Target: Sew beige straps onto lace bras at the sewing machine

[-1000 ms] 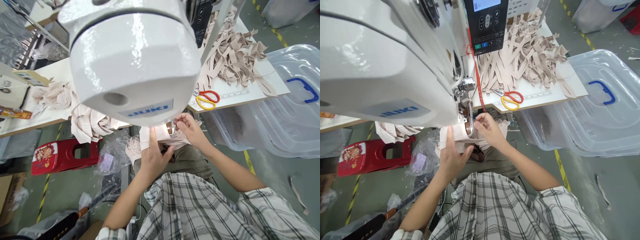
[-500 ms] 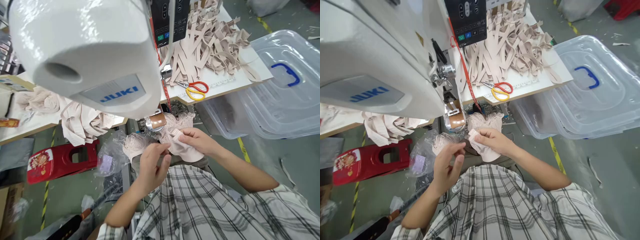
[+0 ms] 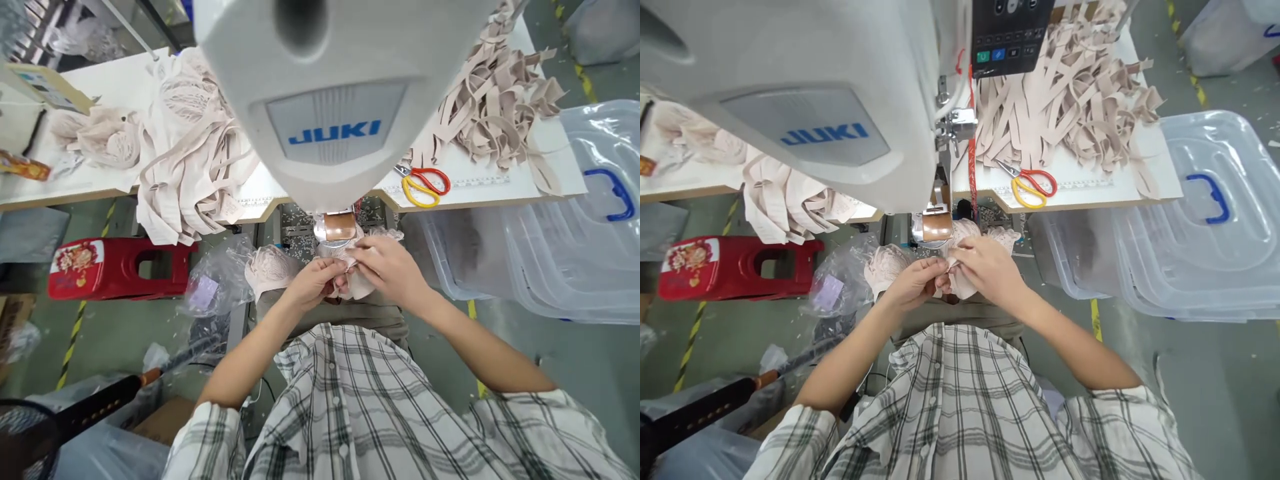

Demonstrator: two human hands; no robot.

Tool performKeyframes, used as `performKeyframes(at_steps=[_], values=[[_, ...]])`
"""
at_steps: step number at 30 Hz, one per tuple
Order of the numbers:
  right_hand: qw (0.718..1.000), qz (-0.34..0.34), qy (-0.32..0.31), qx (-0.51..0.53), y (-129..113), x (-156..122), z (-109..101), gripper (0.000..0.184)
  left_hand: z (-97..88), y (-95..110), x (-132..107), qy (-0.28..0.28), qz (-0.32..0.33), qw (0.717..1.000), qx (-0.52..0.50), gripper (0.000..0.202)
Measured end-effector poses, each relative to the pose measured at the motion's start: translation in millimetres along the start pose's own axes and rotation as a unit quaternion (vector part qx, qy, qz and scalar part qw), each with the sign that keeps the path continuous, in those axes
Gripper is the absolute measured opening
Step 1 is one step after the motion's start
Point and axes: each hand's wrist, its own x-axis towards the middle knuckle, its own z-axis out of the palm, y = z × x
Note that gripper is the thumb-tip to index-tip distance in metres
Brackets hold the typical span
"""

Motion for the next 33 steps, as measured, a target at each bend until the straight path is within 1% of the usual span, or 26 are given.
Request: performKeyframes(at_steps=[1,2,3,4,6,9,12,14,16,18,19,20,21,22,23,24,25,27,28,30,31,33], values=[[0.998,0.022,0.046,0.020,-0.8,-1.6,0.5,0.023,1.0,-0.8,-2.7,0.015,0.036,0.999,0.010,0.050],[0.995,0.045,0.080,0.037,-2.6,-3.0,0.8,0.021,2.2,-1.4,-6.0,0.030,0.071,0.996,0.034,0.048],[0.992,0.064,0.095,0.049,-5.2,-4.1,1.1,0.021,3.5,-1.7,-9.4,0.043,0.101,0.992,0.067,0.046],[0.991,0.075,0.095,0.057,-8.1,-4.7,1.7,0.020,4.6,-1.9,-12.6,0.060,0.125,0.985,0.102,0.044],[0.992,0.083,0.073,0.065,-13.5,-4.5,3.6,0.019,6.1,-2.2,-17.3,0.095,0.153,0.969,0.168,0.037],[0.992,0.090,0.065,0.066,-18.0,-2.7,7.8,0.022,6.7,-3.1,-20.2,0.132,0.161,0.950,0.235,0.031],[0.991,0.083,0.074,0.069,-21.7,-3.6,14.0,0.022,7.1,-3.3,-19.4,0.130,0.155,0.943,0.263,0.034],[0.991,0.065,0.093,0.066,-24.6,-6.7,19.5,0.023,7.3,-2.6,-17.3,0.128,0.153,0.943,0.267,0.038],[0.992,0.042,0.103,0.052,-23.4,-10.0,23.8,0.026,6.7,-1.9,-14.3,0.140,0.149,0.940,0.274,0.041],[0.996,0.022,0.075,0.043,-11.2,-10.6,22.7,0.027,4.5,-1.7,-11.2,0.152,0.134,0.942,0.266,0.043],[0.997,0.028,0.055,0.036,0.4,-8.8,18.9,0.028,2.8,-1.8,-10.0,0.156,0.125,0.946,0.255,0.042],[0.998,0.053,0.040,0.019,15.6,-5.5,12.4,0.028,0.7,-1.9,-9.2,0.155,0.116,0.951,0.240,0.042],[0.995,0.092,0.033,-0.006,33.6,-0.6,3.5,0.030,-1.5,-2.0,-8.9,0.151,0.109,0.956,0.226,0.042],[0.987,0.147,0.035,-0.050,53.2,5.8,-6.9,0.032,-3.5,-2.0,-9.0,0.147,0.106,0.960,0.214,0.042],[0.971,0.209,0.042,-0.105,72.9,13.2,-18.0,0.036,-5.0,-1.9,-9.7,0.144,0.104,0.963,0.205,0.042],[0.956,0.248,0.025,-0.151,91.4,21.4,-28.4,0.040,-5.9,-1.7,-10.6,0.139,0.102,0.966,0.195,0.042],[0.945,0.267,-0.015,-0.188,107.5,29.8,-37.2,0.042,-6.1,-1.4,-11.6,0.134,0.096,0.970,0.180,0.043],[0.931,0.266,-0.102,-0.227,129.7,44.8,-48.4,0.044,-4.7,-0.9,-13.2,0.124,0.083,0.979,0.138,0.044],[0.928,0.256,-0.136,-0.233,135.4,50.3,-51.1,0.042,-3.7,-0.6,-13.5,0.121,0.076,0.983,0.116,0.045],[0.927,0.242,-0.170,-0.231,136.6,54.5,-54.4,0.039,-2.8,-0.3,-13.2,0.119,0.067,0.988,0.077,0.046],[0.927,0.242,-0.173,-0.228,132.9,52.7,-56.5,0.038,-3.1,-0.2,-12.7,0.118,0.064,0.989,0.062,0.046],[0.929,0.262,-0.154,-0.211,118.7,40.9,-63.6,0.034,-5.7,-0.4,-12.0,0.118,0.061,0.991,0.034,0.044]])
